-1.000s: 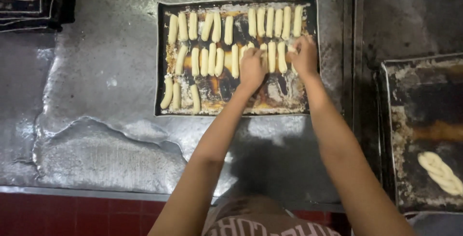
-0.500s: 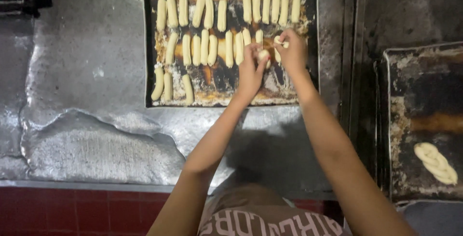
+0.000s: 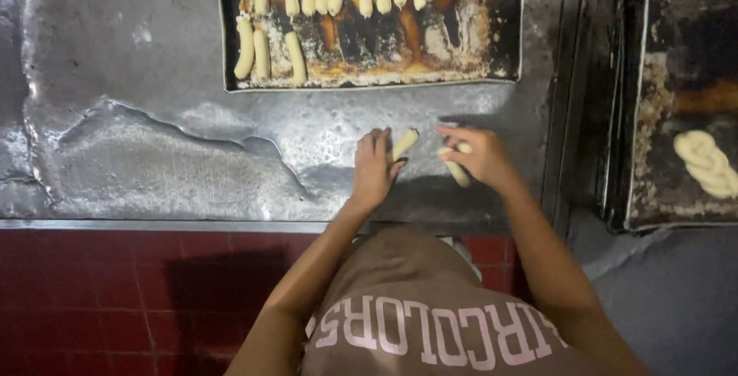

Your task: The person repeatedly picks up short dough pieces from a tray, rolls them into ropes on a stainless steel countertop, and braids them into twisted shapes. The braided dough pieces are placed onto a second baking tray. The process continues with multiple dough pieces throughout the clip.

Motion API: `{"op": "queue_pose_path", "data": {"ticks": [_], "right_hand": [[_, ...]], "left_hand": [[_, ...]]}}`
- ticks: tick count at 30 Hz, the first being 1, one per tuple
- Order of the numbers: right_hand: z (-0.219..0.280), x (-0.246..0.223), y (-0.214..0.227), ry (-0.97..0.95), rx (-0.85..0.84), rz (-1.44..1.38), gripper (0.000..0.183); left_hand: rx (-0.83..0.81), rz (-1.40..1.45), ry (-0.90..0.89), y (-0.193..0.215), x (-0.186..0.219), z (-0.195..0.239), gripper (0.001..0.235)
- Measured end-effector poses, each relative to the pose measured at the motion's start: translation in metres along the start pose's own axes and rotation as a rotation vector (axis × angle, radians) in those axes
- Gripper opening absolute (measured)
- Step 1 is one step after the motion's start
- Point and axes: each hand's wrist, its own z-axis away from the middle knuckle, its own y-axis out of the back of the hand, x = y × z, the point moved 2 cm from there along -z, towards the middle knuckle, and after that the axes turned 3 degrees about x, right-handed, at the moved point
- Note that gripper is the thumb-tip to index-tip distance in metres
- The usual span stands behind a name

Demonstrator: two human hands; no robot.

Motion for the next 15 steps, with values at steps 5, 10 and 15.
{"op": "queue_pose_path", "data": {"ticks": [5,10,15], "right_hand": [[-0.043,-0.007,-0.043,-0.027,-0.122,0.342,0.04],[-0.056,0.004,-0.056,0.091,-0.006,0.393,0.019],[-0.056,0.001,-0.071,-0.003,0.14,0.384,0.013]], "left_hand": [[0.037,0.045,-0.013,0.007,-0.001,0.023,0.047],[0.181,0.199,-0.027,0.035,-0.018,0.051,0.026],[0.26,-0.289,0.013,0.014,-0.062,0.075,0.052]]}}
